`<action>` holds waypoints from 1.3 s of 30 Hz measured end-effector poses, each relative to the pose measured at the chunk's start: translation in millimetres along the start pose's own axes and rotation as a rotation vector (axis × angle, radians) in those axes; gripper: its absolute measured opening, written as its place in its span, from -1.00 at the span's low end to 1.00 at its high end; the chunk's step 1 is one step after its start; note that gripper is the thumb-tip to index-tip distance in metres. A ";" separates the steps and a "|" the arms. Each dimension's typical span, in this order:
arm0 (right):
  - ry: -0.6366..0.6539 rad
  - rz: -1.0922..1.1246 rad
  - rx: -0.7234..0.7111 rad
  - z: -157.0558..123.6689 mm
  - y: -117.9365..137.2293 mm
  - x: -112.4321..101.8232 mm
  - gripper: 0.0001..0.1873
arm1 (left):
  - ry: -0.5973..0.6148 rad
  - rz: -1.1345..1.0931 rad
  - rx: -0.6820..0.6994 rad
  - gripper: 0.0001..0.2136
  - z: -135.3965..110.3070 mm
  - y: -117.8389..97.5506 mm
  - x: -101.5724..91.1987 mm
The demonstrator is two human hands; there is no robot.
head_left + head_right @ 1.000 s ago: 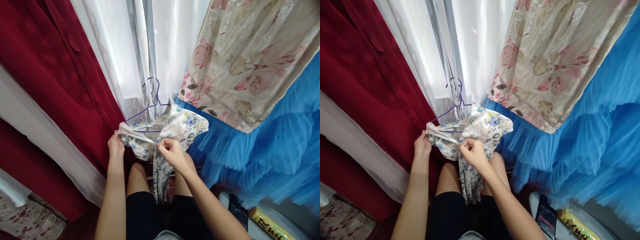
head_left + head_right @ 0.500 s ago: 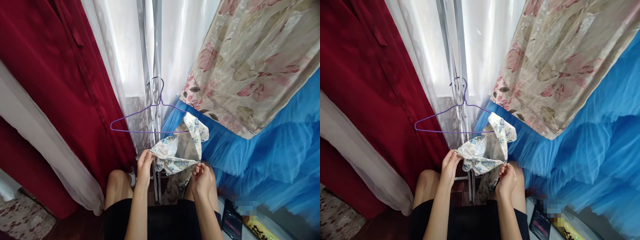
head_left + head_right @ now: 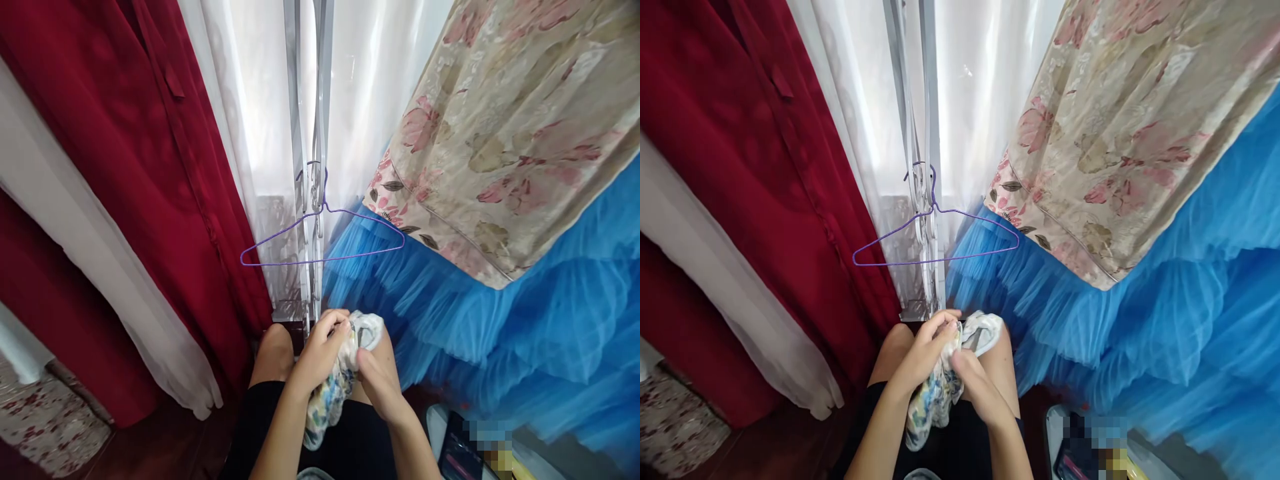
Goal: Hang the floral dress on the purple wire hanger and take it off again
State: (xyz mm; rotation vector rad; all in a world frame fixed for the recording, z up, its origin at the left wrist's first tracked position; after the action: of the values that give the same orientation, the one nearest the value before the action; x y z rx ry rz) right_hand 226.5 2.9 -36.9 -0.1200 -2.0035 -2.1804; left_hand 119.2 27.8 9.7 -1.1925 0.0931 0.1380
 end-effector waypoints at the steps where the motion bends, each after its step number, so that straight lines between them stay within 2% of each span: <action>1: 0.131 0.003 0.035 -3.6 3.0 9.9 -0.48 | 0.042 -0.030 -0.021 -0.70 -3.3 7.4 -2.6; 3: 0.352 0.014 0.102 -9.5 12.2 23.6 -0.56 | 0.145 -0.058 0.001 -0.64 -15.0 15.7 -8.2; 4: 0.403 0.002 0.110 -8.4 19.7 24.5 -0.59 | 0.221 -0.036 0.021 -0.63 -23.4 19.2 -9.9; 6: 0.421 -0.062 0.082 3.2 38.6 18.3 -0.63 | 0.411 0.076 0.005 -0.60 -42.6 33.3 -12.2; 7: 0.412 -0.104 0.059 12.2 49.1 13.6 -0.64 | 0.498 0.154 -0.046 -0.54 -51.4 45.5 -15.9; 9: 0.406 -0.192 0.019 32.2 70.1 5.6 -0.64 | 0.579 0.303 -0.167 -0.47 -60.4 71.4 -33.8; 10: 0.403 -0.233 0.005 42.5 79.9 2.6 -0.63 | 0.562 0.358 -0.194 -0.47 -58.3 80.4 -47.1; 12: 0.375 -0.308 -0.018 62.9 97.9 -2.5 -0.66 | 0.459 0.421 -0.153 -0.51 -43.9 87.0 -76.2; 16: 0.251 -0.387 -0.100 97.6 126.9 -7.1 -0.68 | 0.271 0.469 0.018 -0.61 -7.5 77.6 -123.5; 20: 0.079 -0.608 -0.335 125.0 143.7 -11.1 -0.77 | 0.306 0.612 0.188 -0.54 20.7 63.8 -149.5; 22: -0.016 -0.772 -0.473 136.5 145.5 -13.6 -0.79 | 0.317 0.754 0.270 -0.58 37.0 56.9 -167.3; 24: -0.052 -0.884 -0.567 147.0 140.2 -12.5 -0.82 | 0.245 0.896 0.294 -0.64 59.2 48.3 -194.2; 26: -0.044 -0.938 -0.606 157.3 130.2 -9.8 -0.81 | 0.164 1.002 0.301 -0.66 82.6 34.7 -219.8; 28: -0.042 -0.962 -0.597 166.7 119.5 -7.6 -0.72 | 0.119 1.071 0.336 -0.66 103.5 14.7 -235.8; 31: -0.071 -0.980 -0.549 175.1 106.6 -4.1 -0.58 | 0.085 1.135 0.404 -0.69 127.4 -20.1 -243.2; 34: -0.094 -1.027 -0.514 173.3 96.8 3.1 -0.56 | 0.069 1.145 0.451 -0.74 141.0 -50.0 -233.6; 36: -0.085 -1.044 -0.508 167.2 92.0 9.0 -0.58 | 0.095 1.086 0.499 -0.78 143.6 -65.1 -213.9; 39: -0.022 -1.002 -0.517 154.6 88.5 15.7 -0.67 | 0.150 0.861 0.585 -0.85 140.7 -84.2 -171.2</action>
State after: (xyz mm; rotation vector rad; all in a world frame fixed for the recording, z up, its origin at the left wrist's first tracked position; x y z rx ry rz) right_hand 218.1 148.6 66.5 0.9992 -1.5970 -3.2192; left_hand -36.8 118.2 163.5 -0.5112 0.7308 0.7240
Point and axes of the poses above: each hand's wrist, its own z-axis towards the middle knuckle, its own x-axis out of the palm, y = z × x, the point moved 9 cm from there along z, towards the middle knuckle, and after that the axes turned 8 degrees about -y, right-handed, at the moved point
